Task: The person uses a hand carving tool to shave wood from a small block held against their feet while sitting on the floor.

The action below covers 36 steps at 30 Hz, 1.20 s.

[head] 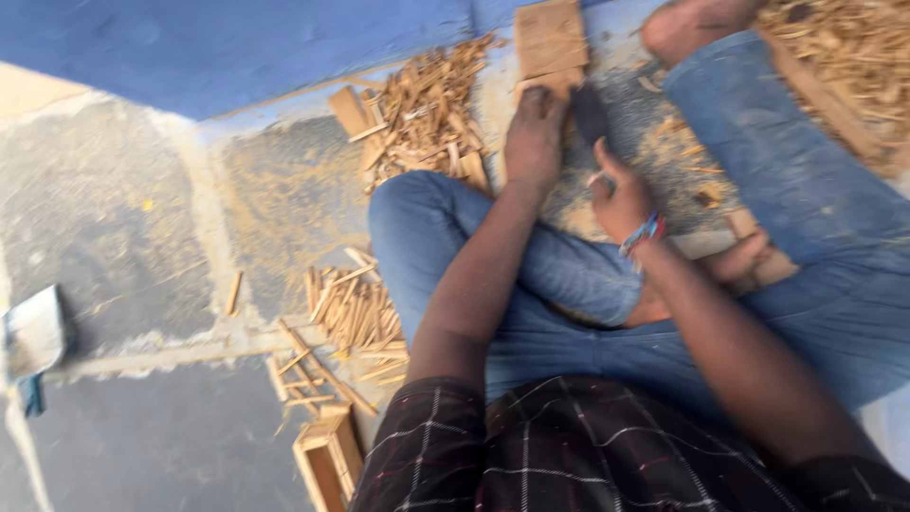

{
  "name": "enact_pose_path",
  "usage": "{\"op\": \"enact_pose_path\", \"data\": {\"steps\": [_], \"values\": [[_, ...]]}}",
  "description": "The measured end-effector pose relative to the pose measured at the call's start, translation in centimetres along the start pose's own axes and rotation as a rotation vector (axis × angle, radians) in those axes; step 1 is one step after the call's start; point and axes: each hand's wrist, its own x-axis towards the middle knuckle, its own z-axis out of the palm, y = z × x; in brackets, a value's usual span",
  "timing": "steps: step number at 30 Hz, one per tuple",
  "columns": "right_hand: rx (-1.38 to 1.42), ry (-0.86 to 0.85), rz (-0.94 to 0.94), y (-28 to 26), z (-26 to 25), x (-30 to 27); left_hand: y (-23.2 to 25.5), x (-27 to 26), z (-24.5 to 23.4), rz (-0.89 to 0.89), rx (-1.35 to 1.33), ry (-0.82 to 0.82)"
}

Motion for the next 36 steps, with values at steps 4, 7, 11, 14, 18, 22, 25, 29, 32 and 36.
{"op": "enact_pose_path", "data": {"steps": [4, 7, 11, 14, 18, 22, 25, 29, 32, 36], "values": [[-0.049, 0.033, -0.094, -0.4, -0.1, -1.2, 0.0, -1.2, 0.4, 0.058, 0.125, 0.011], [-0.100, -0.072, 0.148, -1.4, -0.4, -1.2, 0.1, 0.2, 0.1, 0.026, 0.166, -0.099], [-0.112, 0.060, -0.069, -1.2, 0.6, -0.4, -0.1, 0.1, -0.9, 0.062, 0.090, -0.200], [-0.140, 0.050, -0.027, -0.9, 0.3, -0.7, 0.3, 0.0, -1.2, -0.004, 0.033, -0.202], [-0.168, -0.055, 0.128, -1.8, 0.3, -0.1, -0.1, 0.0, -1.2, -0.036, 0.030, -0.188], [-0.125, -0.005, 0.128, -2.4, -0.1, 1.3, -0.3, -0.2, -0.5, 0.002, 0.062, -0.176], [-0.168, -0.073, 0.200, -2.3, 0.1, 0.0, -0.5, -0.4, -0.9, 0.057, 0.101, -0.161], [-0.126, 0.008, -0.012, -1.4, 0.5, 0.4, -0.4, 0.0, -1.1, 0.049, 0.124, -0.137], [-0.108, -0.002, 0.051, -0.5, 0.8, 1.4, -0.2, -0.7, -0.6, 0.057, 0.134, -0.137], [-0.106, 0.017, -0.001, 0.0, 0.5, 0.2, -0.6, -0.6, -0.6, 0.097, 0.186, -0.099]]}}
